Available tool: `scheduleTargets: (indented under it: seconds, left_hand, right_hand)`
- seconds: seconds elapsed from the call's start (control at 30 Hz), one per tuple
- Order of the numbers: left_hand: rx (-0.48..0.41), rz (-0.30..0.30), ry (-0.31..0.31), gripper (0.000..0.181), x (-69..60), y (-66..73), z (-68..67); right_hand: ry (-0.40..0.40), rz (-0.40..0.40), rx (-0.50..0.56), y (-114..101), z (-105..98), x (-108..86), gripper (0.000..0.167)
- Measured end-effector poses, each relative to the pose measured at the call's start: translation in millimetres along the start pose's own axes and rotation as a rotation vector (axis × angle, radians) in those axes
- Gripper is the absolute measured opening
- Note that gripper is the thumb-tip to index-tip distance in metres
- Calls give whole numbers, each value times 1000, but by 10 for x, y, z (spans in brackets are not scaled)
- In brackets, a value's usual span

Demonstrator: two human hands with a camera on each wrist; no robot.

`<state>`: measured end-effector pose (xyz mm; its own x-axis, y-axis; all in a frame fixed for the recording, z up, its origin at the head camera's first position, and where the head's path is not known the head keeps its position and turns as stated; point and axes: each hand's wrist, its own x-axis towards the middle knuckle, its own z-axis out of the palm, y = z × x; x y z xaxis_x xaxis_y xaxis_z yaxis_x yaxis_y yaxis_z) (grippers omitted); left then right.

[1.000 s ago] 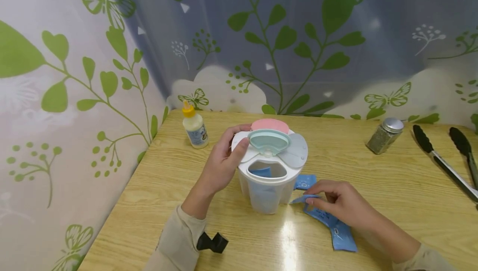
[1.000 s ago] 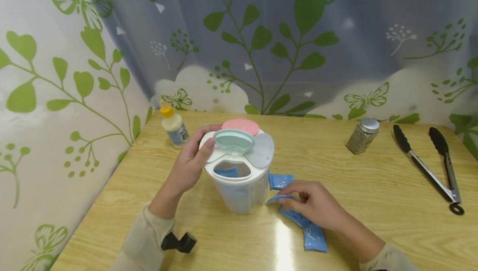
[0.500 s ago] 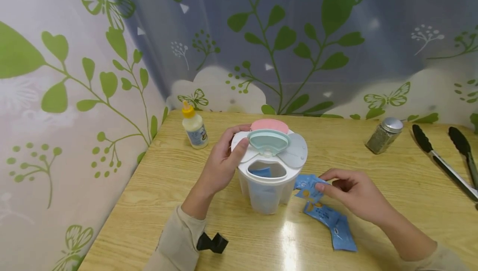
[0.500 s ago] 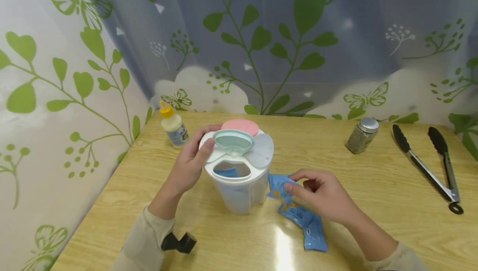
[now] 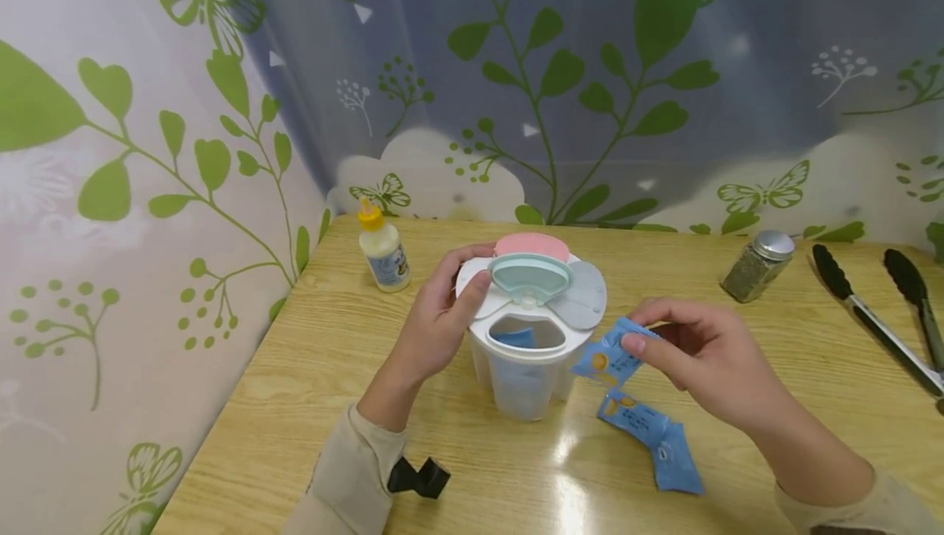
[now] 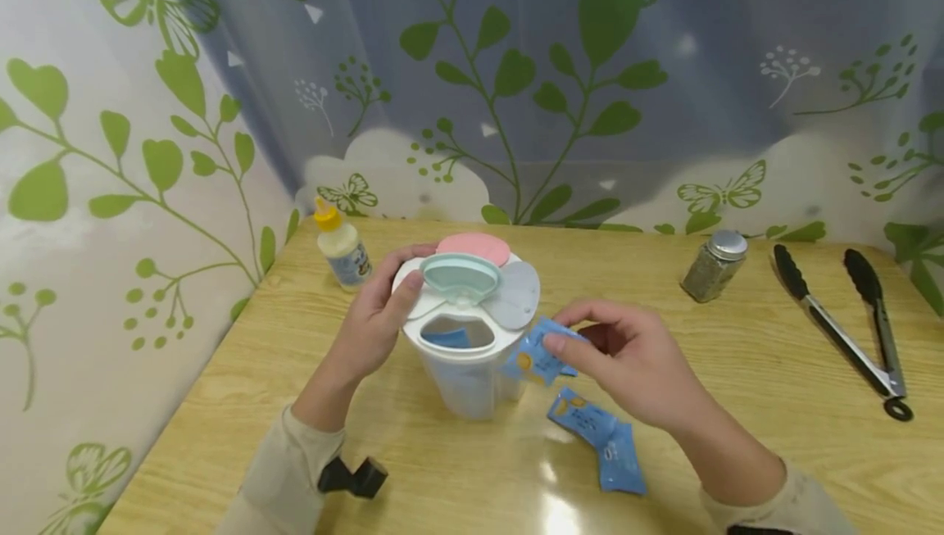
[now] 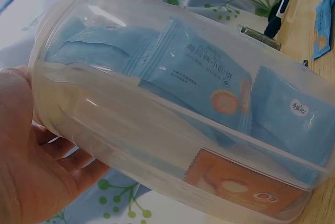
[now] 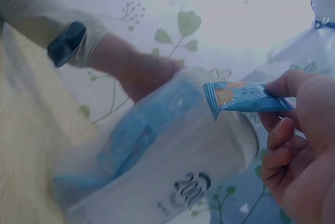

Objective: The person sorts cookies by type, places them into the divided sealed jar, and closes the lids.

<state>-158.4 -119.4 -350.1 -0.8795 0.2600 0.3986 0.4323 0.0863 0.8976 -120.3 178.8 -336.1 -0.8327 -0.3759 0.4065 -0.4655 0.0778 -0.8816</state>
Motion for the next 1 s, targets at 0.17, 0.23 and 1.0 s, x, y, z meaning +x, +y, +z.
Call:
scheduleTargets:
  seconds: [0.17,0.23,1.0]
  left_hand:
    - [0,7,-2,34,2,-10,-2]
    - [-3,13,-3,34,4,-14,-2]
    - [-15,21,-7,34,7,-28,-4]
  right_hand:
    - [22,-93,66,-190,137,184,28]
    - [39,-103,54,-272,192,253,26]
    - [-42,-126,-323,-451,418,459,18]
